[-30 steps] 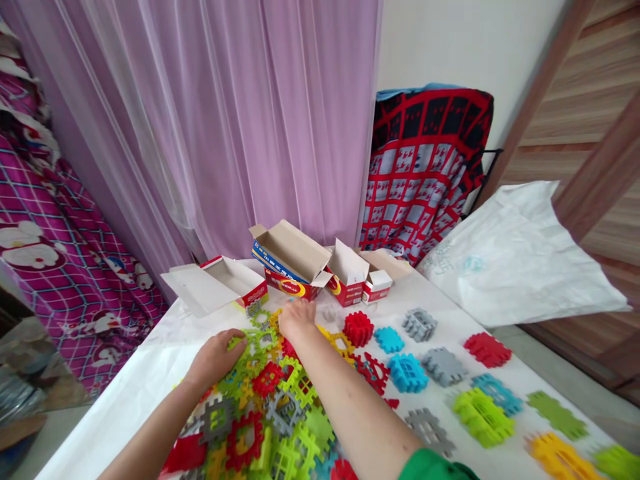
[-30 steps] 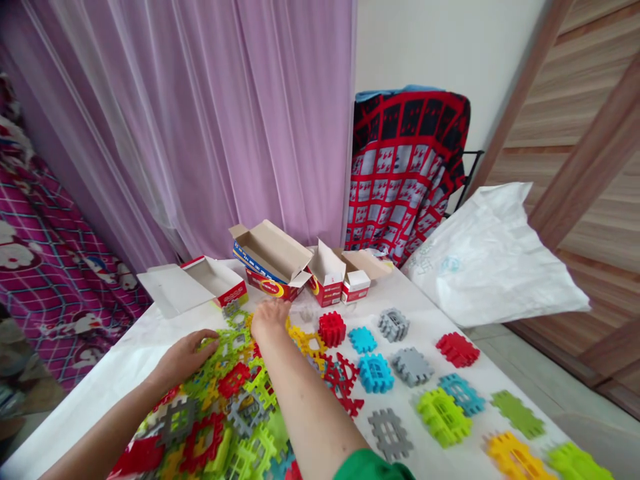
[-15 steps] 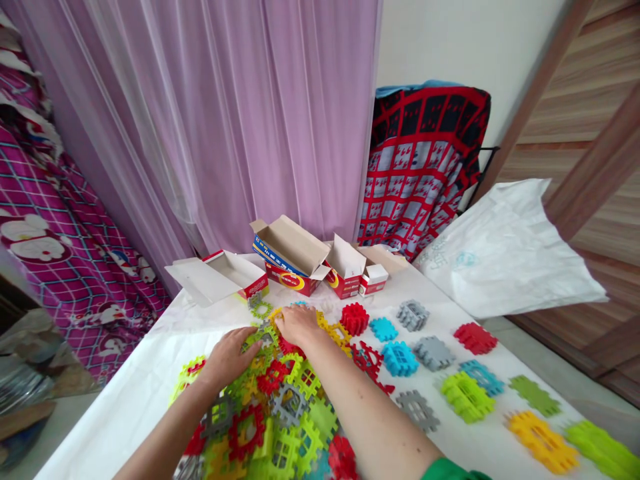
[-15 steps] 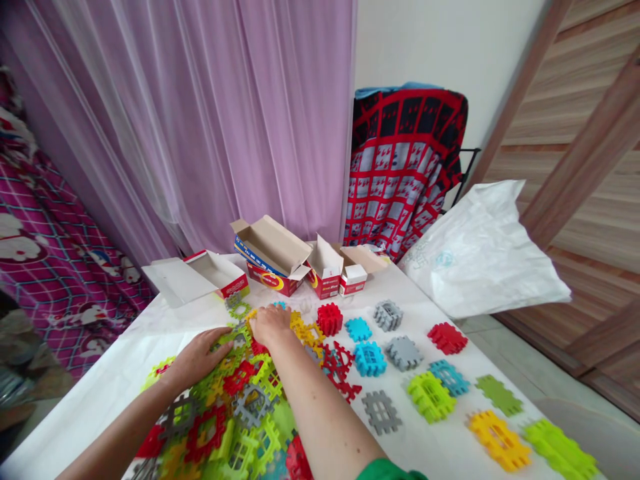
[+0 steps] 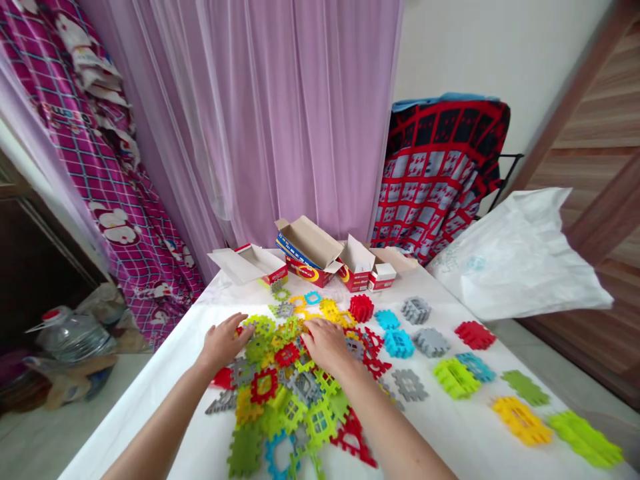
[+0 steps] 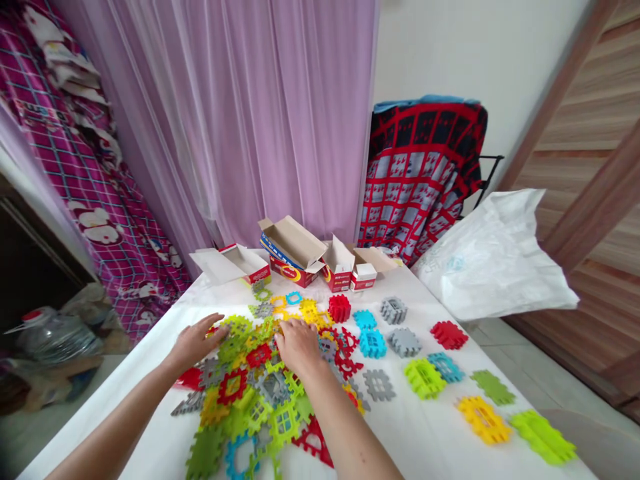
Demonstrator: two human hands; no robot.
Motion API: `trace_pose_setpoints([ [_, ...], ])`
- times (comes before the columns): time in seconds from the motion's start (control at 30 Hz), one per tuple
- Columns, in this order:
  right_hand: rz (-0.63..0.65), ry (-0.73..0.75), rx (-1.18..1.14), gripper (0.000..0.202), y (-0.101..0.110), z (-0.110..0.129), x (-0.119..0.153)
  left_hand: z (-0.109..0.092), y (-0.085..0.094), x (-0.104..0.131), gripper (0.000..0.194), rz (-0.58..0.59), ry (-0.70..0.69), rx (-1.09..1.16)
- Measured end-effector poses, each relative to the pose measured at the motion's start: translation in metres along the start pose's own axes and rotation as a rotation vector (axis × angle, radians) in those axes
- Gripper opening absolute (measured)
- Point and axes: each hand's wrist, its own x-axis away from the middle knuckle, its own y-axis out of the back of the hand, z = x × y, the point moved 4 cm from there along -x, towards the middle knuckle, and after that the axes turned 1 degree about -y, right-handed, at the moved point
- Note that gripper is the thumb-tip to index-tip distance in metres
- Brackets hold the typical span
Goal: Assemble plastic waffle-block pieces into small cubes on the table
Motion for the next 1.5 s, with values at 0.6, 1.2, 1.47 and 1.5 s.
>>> trace_pose_setpoints([
  [0.6,-0.160,-0.123,-0.363,0.030,0.003,-0.012,0.166,-0.057,0.000,0.103,0.065,-0.109,-0.042,-0.041],
  [1.2,-0.568,0.037,-0.579,0.026,-0.004,-0.015,0.166,-0.098,-0.040,0.165,0.027,-0.341,-0.241,-0.040],
  [1.47,-0.387,-0.019,-0.645,0.026,-0.009,-0.006,0.167,-0.108,-0.025,0.174,0.028,-0.365,-0.390,-0.041],
  [1.5,-0.356,-0.036,-0.691,0.027,-0.010,-0.005,0.168,-0.110,-0.023,0.176,0.031,-0.375,-0.423,-0.036],
])
